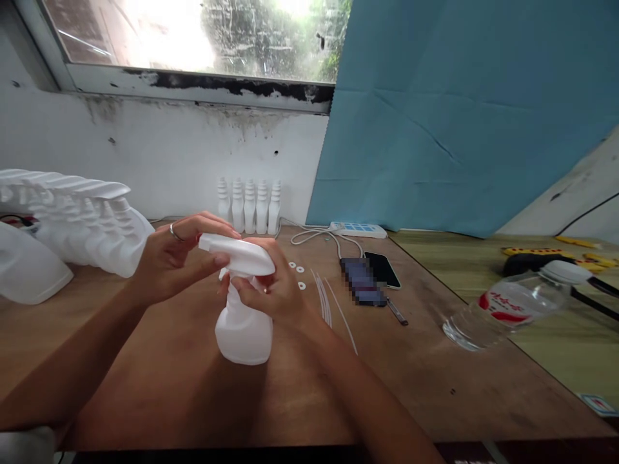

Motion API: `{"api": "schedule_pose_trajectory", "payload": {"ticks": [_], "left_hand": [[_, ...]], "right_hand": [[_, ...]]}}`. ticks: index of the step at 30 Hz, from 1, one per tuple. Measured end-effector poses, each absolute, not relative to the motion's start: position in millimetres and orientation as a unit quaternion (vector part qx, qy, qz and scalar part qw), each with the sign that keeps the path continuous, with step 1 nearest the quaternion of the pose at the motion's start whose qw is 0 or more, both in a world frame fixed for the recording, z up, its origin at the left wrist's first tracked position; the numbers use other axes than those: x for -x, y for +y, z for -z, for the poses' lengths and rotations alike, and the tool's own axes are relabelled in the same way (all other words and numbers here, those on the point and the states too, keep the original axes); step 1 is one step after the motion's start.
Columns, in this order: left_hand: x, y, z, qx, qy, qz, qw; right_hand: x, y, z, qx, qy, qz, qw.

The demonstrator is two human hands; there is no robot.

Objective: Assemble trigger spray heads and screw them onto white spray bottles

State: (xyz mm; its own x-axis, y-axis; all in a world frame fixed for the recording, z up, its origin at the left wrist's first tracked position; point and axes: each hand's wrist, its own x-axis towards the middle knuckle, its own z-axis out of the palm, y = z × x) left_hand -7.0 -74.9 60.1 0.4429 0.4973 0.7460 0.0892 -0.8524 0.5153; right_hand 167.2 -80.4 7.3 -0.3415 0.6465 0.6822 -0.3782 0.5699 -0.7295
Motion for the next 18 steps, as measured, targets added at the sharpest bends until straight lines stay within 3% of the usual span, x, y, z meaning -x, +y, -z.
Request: {"api": "schedule_pose_trajectory", "payload": {"ticks": [12, 18], "left_hand": [[17, -74, -52, -0.798, 0.183, -0.526, 0.229], [16, -74, -52, -0.811, 0.157, -0.53, 0.191]], "right_hand": [[-167, -88, 5, 0.105, -0.642, -0.576, 0.496], [-163, -90, 4, 0.139, -0.61, -0.567, 0.535]]}}
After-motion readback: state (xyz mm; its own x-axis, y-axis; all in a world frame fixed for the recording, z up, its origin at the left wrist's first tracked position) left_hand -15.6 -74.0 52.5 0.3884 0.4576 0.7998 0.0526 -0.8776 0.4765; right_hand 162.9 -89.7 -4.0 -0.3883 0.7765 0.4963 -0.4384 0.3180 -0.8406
